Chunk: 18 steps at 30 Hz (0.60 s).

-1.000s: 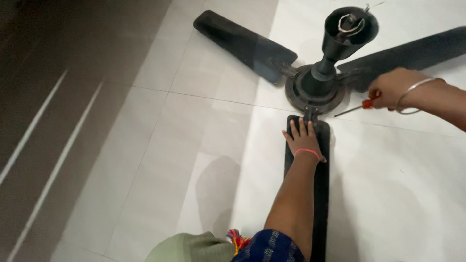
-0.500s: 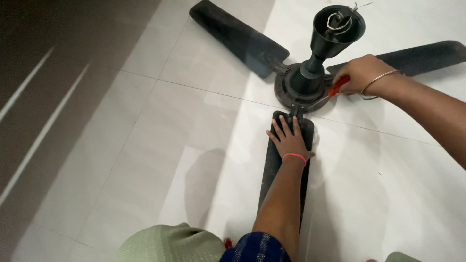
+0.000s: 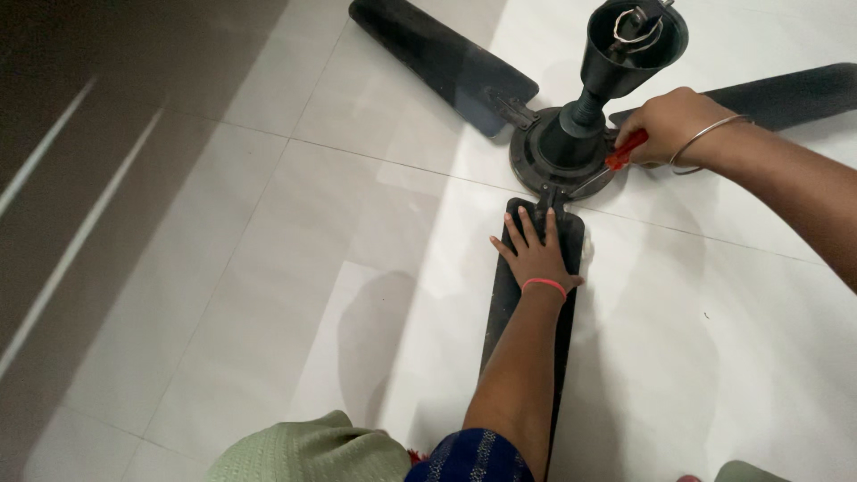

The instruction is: The person uses a red screwdriver to remove screws from the mounting brackets of a ceiling fan lying on the floor. They detach two fan blades from the central hub, placing the removed blades and screws on the tiled floor.

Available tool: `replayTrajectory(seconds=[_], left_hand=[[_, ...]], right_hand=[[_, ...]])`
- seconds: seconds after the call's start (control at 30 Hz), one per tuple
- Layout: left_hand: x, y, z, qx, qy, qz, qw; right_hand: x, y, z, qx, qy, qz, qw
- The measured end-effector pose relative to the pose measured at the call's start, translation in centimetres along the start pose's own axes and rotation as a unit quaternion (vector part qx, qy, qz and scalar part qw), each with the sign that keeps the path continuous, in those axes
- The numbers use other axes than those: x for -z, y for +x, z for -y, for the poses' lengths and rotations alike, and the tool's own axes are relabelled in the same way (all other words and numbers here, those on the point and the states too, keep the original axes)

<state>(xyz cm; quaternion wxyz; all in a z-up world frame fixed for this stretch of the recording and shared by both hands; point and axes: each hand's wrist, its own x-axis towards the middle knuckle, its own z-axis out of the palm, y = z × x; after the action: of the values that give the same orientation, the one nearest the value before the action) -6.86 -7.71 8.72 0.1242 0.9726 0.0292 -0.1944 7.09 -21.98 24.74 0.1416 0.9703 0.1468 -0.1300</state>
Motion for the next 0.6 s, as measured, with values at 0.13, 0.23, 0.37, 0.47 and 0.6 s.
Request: replayTrajectory(seconds=[0.13, 0.23, 0.37, 0.47, 0.6], left_hand=[[0.6, -0.1, -0.3, 0.009, -0.005, 0.0, 1.0], [0.5, -0.2, -0.6, 0.016, 0.0, 0.006, 1.0], [0.5, 0.4, -0.8, 0.018, -0.005, 0.011, 1.0], [0.8, 1.0, -0.8, 0.021, -0.009, -0.009, 1.0], [1.3, 1.3, -0.2, 0.036, -0.014, -0.017, 0.999]], right_hand=[[0.3, 0.2, -0.8, 0.024, -0.011, -0.022, 0.999], [-0.1, 0.1, -1.1, 0.023, 0.006, -0.036, 0.999], [-0.7, 0.3, -0.8, 0.009, -0.017, -0.031, 0.999], [-0.8, 0.4, -1.2, 0.027, -0.009, -0.019, 0.999], [-0.9, 0.5, -1.5, 0.075, -0.001, -0.028, 0.997]])
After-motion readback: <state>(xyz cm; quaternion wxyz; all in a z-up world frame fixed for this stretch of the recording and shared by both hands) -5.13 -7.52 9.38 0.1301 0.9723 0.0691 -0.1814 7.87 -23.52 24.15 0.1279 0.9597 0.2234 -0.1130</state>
